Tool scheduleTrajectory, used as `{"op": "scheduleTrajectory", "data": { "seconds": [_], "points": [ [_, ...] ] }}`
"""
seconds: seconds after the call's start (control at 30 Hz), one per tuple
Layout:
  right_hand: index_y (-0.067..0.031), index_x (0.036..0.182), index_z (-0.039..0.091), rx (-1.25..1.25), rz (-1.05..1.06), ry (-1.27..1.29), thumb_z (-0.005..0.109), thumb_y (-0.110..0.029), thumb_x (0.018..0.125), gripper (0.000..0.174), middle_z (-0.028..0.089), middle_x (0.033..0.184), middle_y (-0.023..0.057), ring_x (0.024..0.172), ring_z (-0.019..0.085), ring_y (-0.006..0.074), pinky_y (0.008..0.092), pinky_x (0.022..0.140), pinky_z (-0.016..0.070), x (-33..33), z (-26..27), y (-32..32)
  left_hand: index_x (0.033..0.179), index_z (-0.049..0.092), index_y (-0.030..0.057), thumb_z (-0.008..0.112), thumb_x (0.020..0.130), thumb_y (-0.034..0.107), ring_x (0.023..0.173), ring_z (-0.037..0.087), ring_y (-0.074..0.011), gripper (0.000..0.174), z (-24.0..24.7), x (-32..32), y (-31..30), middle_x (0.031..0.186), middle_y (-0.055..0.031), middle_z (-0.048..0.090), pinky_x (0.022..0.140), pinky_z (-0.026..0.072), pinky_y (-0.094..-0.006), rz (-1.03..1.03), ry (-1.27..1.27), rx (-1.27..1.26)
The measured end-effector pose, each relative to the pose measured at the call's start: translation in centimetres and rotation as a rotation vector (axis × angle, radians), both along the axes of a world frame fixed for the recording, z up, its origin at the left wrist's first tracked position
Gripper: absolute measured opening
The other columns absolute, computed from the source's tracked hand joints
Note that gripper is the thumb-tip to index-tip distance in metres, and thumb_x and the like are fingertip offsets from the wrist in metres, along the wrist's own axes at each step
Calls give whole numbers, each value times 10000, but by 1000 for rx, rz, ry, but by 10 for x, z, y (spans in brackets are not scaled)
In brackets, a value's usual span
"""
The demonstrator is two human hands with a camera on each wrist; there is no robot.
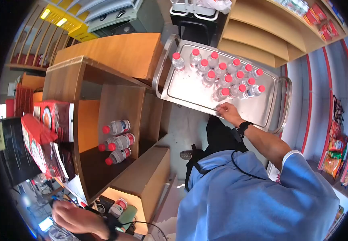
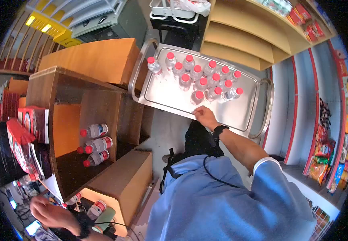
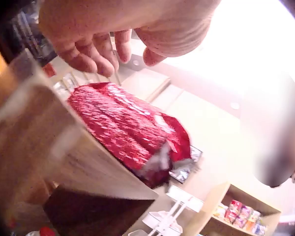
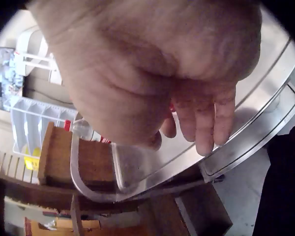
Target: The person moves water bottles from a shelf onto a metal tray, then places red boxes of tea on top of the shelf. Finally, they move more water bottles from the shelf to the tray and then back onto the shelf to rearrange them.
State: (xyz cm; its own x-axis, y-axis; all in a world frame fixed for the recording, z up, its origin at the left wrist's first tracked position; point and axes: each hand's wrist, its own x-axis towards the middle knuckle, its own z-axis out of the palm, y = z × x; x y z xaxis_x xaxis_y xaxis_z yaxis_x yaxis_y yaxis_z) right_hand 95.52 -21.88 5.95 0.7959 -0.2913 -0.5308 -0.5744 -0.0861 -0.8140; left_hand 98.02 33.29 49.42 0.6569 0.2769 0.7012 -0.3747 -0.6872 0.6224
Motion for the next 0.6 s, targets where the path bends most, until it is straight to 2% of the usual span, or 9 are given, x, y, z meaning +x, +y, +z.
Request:
{"op": "scheduleTrajectory", "data": {
  "seconds": [0.1, 0.13, 0.17, 0.2, 0.3, 0.37, 0.47, 0.53, 0.6],
  "points": [
    [4, 1202, 642, 63, -121, -43, 752, -292, 957, 400, 731, 980, 108, 806, 683, 179, 336, 743, 554, -4, 1, -11, 946, 586, 33, 606, 1008, 198, 864, 597, -244, 177, -46, -13, -84, 893, -131, 627, 725, 474, -362, -159, 17, 282],
    [4, 1259, 606, -100, -120, -55, 764, -315, 946, 474, 719, 1054, 132, 826, 683, 191, 349, 758, 556, 0, 16, -13, 944, 617, 33, 705, 927, 159, 880, 609, -256, 155, -65, -6, -133, 934, -130, 653, 737, 507, -388, -219, 159, 185],
    [3, 1316, 570, -260, -122, -67, 776, -337, 934, 551, 706, 1127, 156, 845, 682, 203, 362, 774, 558, 4, 28, -12, 1011, 654, 29, 767, 868, 104, 909, 629, -250, 197, -80, 7, -168, 1039, -128, 678, 781, 534, -383, -289, 273, 354],
    [7, 1440, 466, -223, -154, -193, 803, -372, 902, 740, 632, 1294, 211, 848, 681, 241, 391, 797, 560, 8, 30, -11, 1101, 669, 42, 752, 869, 61, 947, 640, -217, 247, -94, 18, -195, 1180, -131, 664, 811, 534, -348, -379, 576, 332],
    [8, 1521, 367, -338, -140, -261, 817, -354, 886, 859, 569, 1379, 245, 826, 686, 266, 397, 797, 564, 23, 53, 6, 1297, 605, 53, 826, 867, 69, 993, 667, -218, 483, -187, 54, -241, 1442, -150, 492, 804, 594, -336, -681, 816, 276],
    [-1, 1567, 268, -334, -110, -208, 831, -318, 877, 945, 482, 1470, 258, 827, 714, 301, 412, 783, 575, 28, 76, 13, 1401, 536, 62, 852, 863, 119, 1028, 673, -253, 627, -233, 75, -272, 1517, -192, 381, 818, 599, -359, -732, 949, 291],
    [-11, 1574, 252, -271, -221, -205, 835, -312, 866, 966, 410, 1534, 267, 849, 720, 344, 442, 762, 591, 36, 82, 19, 1492, 463, 79, 872, 852, 212, 1141, 663, -366, 772, -261, 106, -326, 1575, -242, 289, 872, 594, -420, -793, 943, 458],
    [-21, 1594, 226, -401, -229, -320, 828, -312, 859, 994, 333, 1599, 283, 887, 724, 402, 482, 731, 604, 39, 84, 20, 1501, 458, 90, 877, 845, 230, 1188, 648, -415, 791, -256, 130, -365, 1597, -257, 252, 910, 588, -452, -838, 941, 528],
    [-45, 1611, 209, -511, -194, -306, 820, -308, 859, 1004, 288, 1626, 286, 900, 722, 430, 493, 719, 609, 40, 90, 17, 1499, 474, 134, 891, 819, 251, 1312, 547, -504, 806, -252, 150, -402, 1632, -279, 171, 1022, 539, -508, -874, 758, 672]
  ]
}}
